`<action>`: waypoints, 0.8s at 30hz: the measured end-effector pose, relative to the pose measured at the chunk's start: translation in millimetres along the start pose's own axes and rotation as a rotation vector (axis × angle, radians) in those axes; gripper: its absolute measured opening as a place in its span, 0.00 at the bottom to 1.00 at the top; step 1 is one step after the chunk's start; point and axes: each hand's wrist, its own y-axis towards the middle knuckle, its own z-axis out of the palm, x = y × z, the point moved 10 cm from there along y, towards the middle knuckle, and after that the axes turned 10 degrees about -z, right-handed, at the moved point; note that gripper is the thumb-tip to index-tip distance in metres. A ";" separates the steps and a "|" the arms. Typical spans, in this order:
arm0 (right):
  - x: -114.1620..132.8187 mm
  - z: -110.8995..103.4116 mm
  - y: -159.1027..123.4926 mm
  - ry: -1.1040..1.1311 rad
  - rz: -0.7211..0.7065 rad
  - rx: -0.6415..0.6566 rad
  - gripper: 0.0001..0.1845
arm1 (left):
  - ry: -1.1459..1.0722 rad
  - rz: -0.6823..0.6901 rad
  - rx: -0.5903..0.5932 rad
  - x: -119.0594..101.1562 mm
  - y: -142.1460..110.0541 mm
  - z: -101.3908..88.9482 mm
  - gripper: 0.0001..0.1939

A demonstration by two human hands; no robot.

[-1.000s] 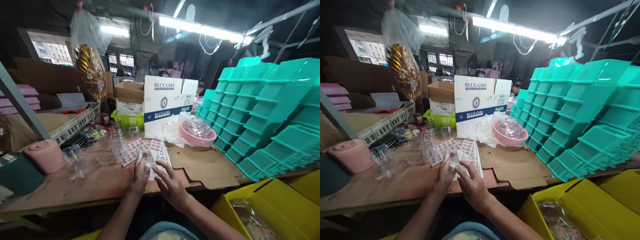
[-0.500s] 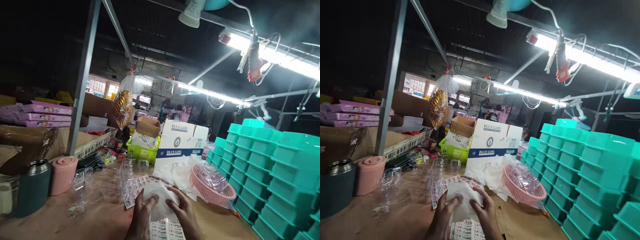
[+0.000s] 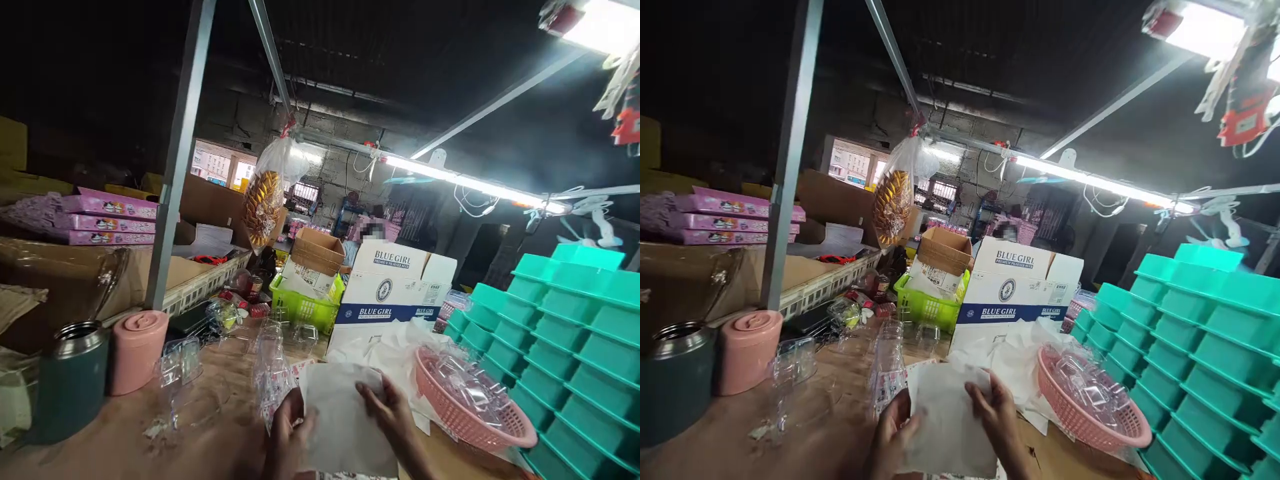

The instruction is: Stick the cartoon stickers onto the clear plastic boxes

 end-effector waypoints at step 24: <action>-109.5 -102.6 127.0 -1.177 -0.069 0.154 0.26 | 0.864 0.182 0.396 128.5 183.5 301.0 0.19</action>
